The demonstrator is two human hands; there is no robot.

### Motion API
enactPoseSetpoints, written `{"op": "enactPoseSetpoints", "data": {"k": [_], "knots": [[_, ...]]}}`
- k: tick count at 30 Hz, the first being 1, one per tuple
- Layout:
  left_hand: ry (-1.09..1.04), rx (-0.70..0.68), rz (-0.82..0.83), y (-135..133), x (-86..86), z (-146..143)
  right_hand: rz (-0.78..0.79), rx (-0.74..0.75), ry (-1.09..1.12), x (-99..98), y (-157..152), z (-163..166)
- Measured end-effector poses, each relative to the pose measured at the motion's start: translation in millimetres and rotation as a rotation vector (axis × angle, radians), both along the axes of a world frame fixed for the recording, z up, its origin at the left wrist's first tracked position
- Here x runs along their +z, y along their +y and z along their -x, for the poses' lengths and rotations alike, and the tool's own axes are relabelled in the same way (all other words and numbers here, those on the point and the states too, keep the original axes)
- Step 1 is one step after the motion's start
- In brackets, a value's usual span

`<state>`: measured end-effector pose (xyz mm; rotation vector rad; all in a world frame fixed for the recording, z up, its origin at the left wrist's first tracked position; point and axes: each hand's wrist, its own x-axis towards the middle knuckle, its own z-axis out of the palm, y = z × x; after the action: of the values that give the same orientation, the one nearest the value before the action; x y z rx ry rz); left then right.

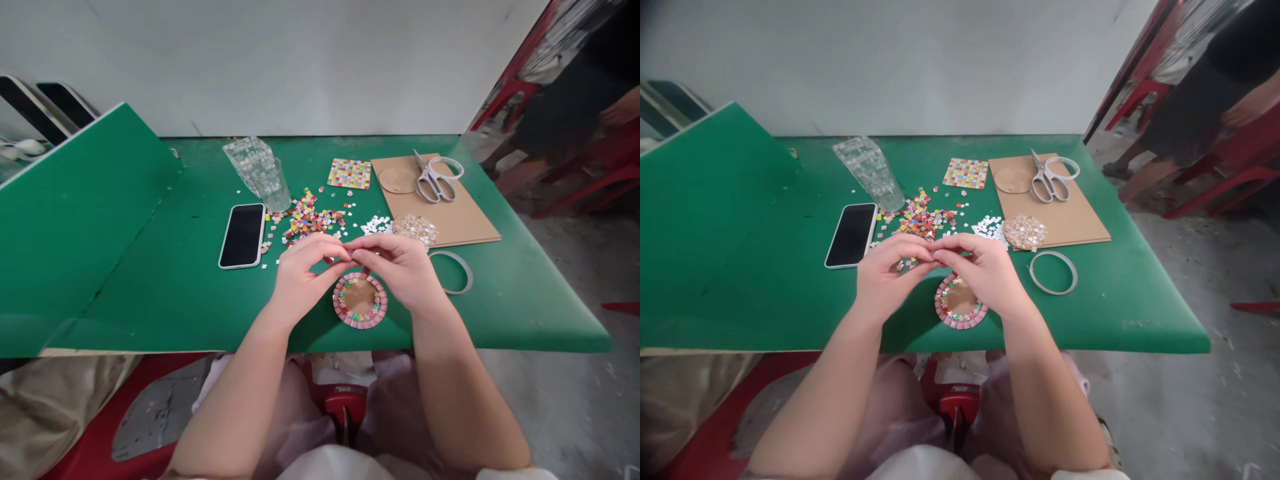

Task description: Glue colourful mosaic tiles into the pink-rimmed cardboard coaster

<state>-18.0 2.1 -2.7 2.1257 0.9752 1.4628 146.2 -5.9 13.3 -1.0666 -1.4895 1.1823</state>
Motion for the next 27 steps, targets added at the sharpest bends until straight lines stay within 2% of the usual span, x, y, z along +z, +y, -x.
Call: {"op": "enactPoseSetpoints", "data": {"k": [4,7,13,20,27], "knots": [[-0.010,-0.072,0.026,-0.4,0.1,-1.1,0.040,0.013,0.035,-2.0,1.3,-5.1],[0.035,-0.077,0.061,2.5,-4.3,-0.3,0.046,-0.067,0.052,-6.7,3.5,-13.4],[0.545,-0.116,0.223,8.7,-23.1,-6.7,0.028,-0.259,-0.047,-22.0,4.6,-32.3],[0.783,-0.097,0.184,0.7,-32.8,-24.0,0.102,-0.243,-0.160,-35.4,-1.7,-40.2],[0.875,0.022,0.196,-0.5,-35.1,-26.3,0.109,-0.214,-0.256,-43.1,-2.0,-40.8]]}}
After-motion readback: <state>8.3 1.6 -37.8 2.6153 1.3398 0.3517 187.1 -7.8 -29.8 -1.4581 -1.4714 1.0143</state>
